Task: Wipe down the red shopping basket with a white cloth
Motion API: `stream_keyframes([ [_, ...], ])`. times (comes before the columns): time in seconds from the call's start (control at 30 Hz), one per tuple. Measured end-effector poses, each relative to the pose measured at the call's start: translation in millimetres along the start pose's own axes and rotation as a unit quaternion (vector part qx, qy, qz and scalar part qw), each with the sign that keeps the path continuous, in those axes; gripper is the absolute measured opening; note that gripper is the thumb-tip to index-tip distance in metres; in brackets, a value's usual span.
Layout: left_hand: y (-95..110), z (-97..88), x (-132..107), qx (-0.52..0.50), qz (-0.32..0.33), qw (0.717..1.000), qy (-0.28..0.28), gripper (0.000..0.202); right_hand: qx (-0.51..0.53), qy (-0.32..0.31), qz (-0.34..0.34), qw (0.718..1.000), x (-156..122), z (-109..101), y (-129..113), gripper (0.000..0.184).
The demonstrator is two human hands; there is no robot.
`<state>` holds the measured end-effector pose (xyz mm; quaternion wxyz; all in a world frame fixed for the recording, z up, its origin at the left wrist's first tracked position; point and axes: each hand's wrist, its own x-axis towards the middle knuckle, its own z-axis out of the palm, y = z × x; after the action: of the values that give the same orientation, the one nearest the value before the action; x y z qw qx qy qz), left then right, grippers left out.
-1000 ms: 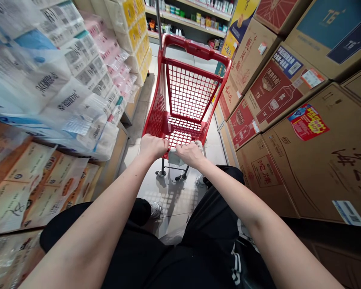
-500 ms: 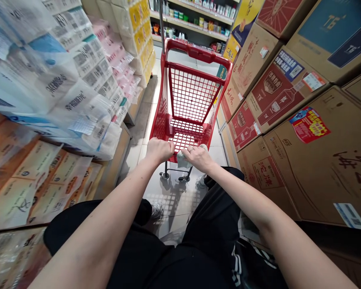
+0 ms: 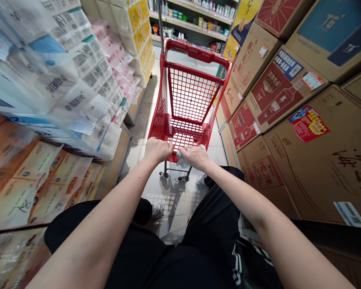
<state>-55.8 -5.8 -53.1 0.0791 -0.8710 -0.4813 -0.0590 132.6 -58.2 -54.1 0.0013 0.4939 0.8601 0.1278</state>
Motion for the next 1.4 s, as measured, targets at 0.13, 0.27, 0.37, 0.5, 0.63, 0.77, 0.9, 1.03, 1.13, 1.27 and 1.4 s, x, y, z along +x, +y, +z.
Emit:
stream_keyframes([
  [0.13,0,4.7,1,0.008,-0.008,1.000,0.007,0.054,0.020,-0.034,-0.049,0.998,0,-11,10,0.016],
  [0.27,1,9.3,2,0.021,0.005,1.000,0.019,0.054,0.029,-0.061,-0.074,0.995,-3,-17,17,0.021],
  [0.37,0,9.6,2,0.022,0.006,1.000,0.022,0.056,0.025,-0.040,-0.064,0.997,-7,-13,17,0.028],
  [0.5,0,8.6,1,0.013,-0.013,0.999,0.030,0.059,0.008,0.049,-0.003,0.999,-15,3,11,0.041],
  [0.63,0,10.3,1,0.004,-0.017,0.999,0.035,0.062,0.009,0.080,0.060,0.995,-23,16,11,0.041],
  [0.77,-2,15.5,3,0.014,-0.018,0.999,0.049,0.061,0.011,0.038,0.004,0.999,-21,14,17,0.035],
  [0.9,-5,16.1,5,0.019,-0.020,0.998,0.052,0.061,0.003,-0.026,-0.036,0.999,-14,1,22,0.025],
  [1.03,-6,10.8,6,0.018,-0.014,0.999,0.038,0.060,0.005,-0.063,-0.042,0.997,-11,-10,22,0.017],
  [1.13,-6,9.3,6,0.017,-0.021,0.999,0.033,0.060,0.015,-0.064,-0.040,0.997,-11,-14,20,0.019],
  [1.27,-6,10.7,6,0.015,-0.020,0.999,0.034,0.058,0.020,-0.057,-0.026,0.998,-11,-12,19,0.029],
  [1.4,-8,9.1,6,0.016,-0.027,0.999,0.037,0.061,0.016,-0.052,-0.021,0.998,-6,-6,19,0.038],
])
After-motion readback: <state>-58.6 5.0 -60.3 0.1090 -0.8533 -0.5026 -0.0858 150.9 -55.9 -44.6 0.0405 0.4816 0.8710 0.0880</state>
